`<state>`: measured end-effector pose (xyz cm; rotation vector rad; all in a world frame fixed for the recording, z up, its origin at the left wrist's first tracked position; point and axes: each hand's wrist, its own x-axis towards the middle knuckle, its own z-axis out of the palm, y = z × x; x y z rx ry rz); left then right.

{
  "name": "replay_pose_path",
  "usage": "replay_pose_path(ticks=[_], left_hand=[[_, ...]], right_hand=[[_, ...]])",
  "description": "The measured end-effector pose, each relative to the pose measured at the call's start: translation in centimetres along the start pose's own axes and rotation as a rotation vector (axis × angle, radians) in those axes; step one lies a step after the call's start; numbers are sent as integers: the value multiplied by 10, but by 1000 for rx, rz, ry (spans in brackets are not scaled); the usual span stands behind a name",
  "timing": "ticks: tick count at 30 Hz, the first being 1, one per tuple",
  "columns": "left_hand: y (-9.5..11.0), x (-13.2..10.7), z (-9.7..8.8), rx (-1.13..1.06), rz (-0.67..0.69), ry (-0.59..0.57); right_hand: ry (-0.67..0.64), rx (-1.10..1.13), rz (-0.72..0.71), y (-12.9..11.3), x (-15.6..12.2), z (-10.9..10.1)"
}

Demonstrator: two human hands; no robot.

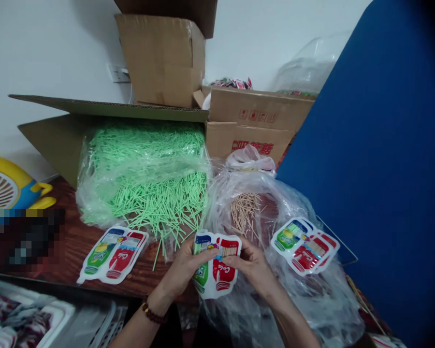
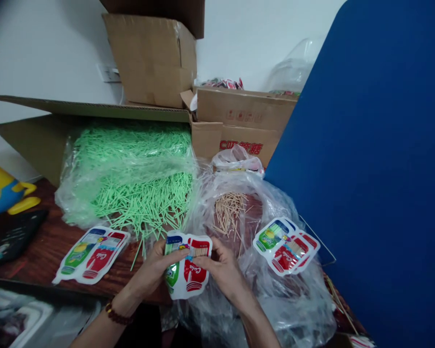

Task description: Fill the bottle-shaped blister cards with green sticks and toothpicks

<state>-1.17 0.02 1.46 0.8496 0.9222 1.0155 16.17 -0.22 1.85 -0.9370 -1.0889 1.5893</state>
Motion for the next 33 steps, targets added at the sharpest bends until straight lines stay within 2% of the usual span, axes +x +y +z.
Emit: replay_pose_path(ticks=[5,9,16,21,26,30,33], left_hand=[[8,-3,-5,4,23,58],[11,-5,-7,29,98,96],[20,-13,-8,62,102,94],[27,-19,-6,58,124,56],[30,-23,-6,45,130,53],[33,-26,-2,64,150,60],[32,-27,2,103,174,47]], right_hand=[[19,34,-3,-7,0,6],[-23,45,9,-9,0,13],[11,-58,-94,-8,1,16],[72,-29,-120,-8,0,14],[-13,-11,-104,-8,-4,11],[0,12,-129,-12,-4,10],[-49,86,-103,-14,-3,14]])
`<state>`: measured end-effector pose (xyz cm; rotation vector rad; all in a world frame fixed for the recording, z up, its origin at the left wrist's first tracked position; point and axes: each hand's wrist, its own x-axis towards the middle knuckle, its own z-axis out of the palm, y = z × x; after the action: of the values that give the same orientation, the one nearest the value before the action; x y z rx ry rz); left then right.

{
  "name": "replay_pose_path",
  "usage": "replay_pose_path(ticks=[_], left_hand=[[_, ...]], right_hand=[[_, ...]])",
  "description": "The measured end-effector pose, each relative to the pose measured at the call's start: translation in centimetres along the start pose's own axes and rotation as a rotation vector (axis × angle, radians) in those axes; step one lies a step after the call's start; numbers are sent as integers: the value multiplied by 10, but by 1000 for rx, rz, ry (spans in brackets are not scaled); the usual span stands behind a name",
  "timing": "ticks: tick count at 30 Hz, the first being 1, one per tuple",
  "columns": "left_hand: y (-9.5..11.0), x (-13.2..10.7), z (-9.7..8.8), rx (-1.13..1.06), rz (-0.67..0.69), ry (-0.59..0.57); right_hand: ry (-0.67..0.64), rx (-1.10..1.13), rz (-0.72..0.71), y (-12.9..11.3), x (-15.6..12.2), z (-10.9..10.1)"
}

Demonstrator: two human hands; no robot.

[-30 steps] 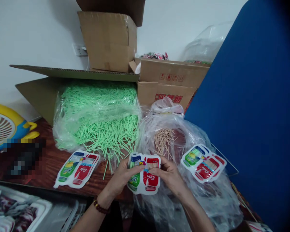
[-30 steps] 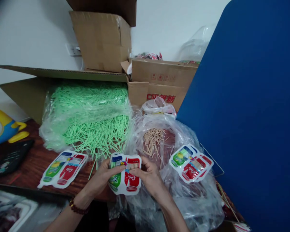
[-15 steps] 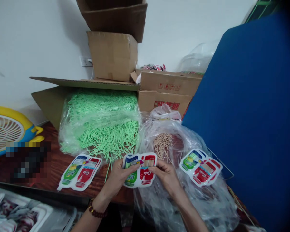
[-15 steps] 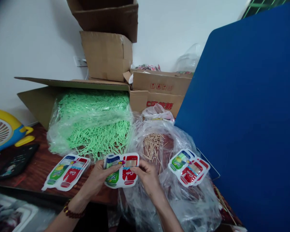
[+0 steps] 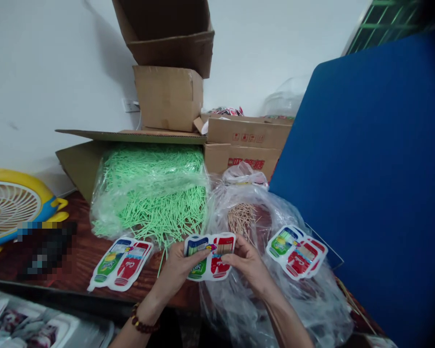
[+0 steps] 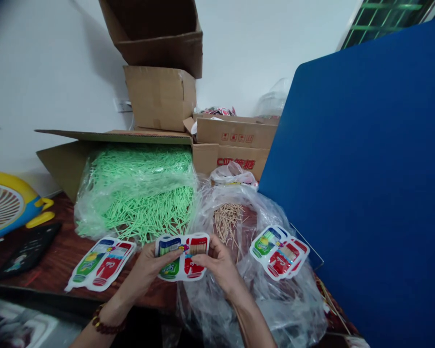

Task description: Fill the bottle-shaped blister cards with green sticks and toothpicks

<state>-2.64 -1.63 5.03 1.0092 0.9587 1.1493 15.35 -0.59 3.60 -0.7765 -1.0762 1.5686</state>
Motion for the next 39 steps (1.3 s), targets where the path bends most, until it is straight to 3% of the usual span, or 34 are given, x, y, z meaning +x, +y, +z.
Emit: replay_pose_path(ticks=[6,18,22,25,29,32,34,37,39], left_hand=[[-7,2,2,38,-10,3],[-19,12,21,149,18,-16],[-24,18,30,349,119,-50],[-30,25,38,481,174,-120],[-37,32,47,525,152,-157],[-41,30,44,552,135,-157],[-45,25,36,547,135,-117],[-52,14,12,502,135,-10],[-54,5,-13,490,119,93]], right_hand=[[98,-36,-15,7,0,4],[124,-42,-82,8,-13,-25],[168,-302,-175,-2,-22,-43],[330,-493,-250,-22,-31,-68],[588,-376,-262,-47,-35,-117],[784,-334,-282,-50,-34,-161],[912,-393,-238,-42,-35,-189],[944,-802,50,-29,-43,-222],[995,-1044,83,-25,-51,-231]])
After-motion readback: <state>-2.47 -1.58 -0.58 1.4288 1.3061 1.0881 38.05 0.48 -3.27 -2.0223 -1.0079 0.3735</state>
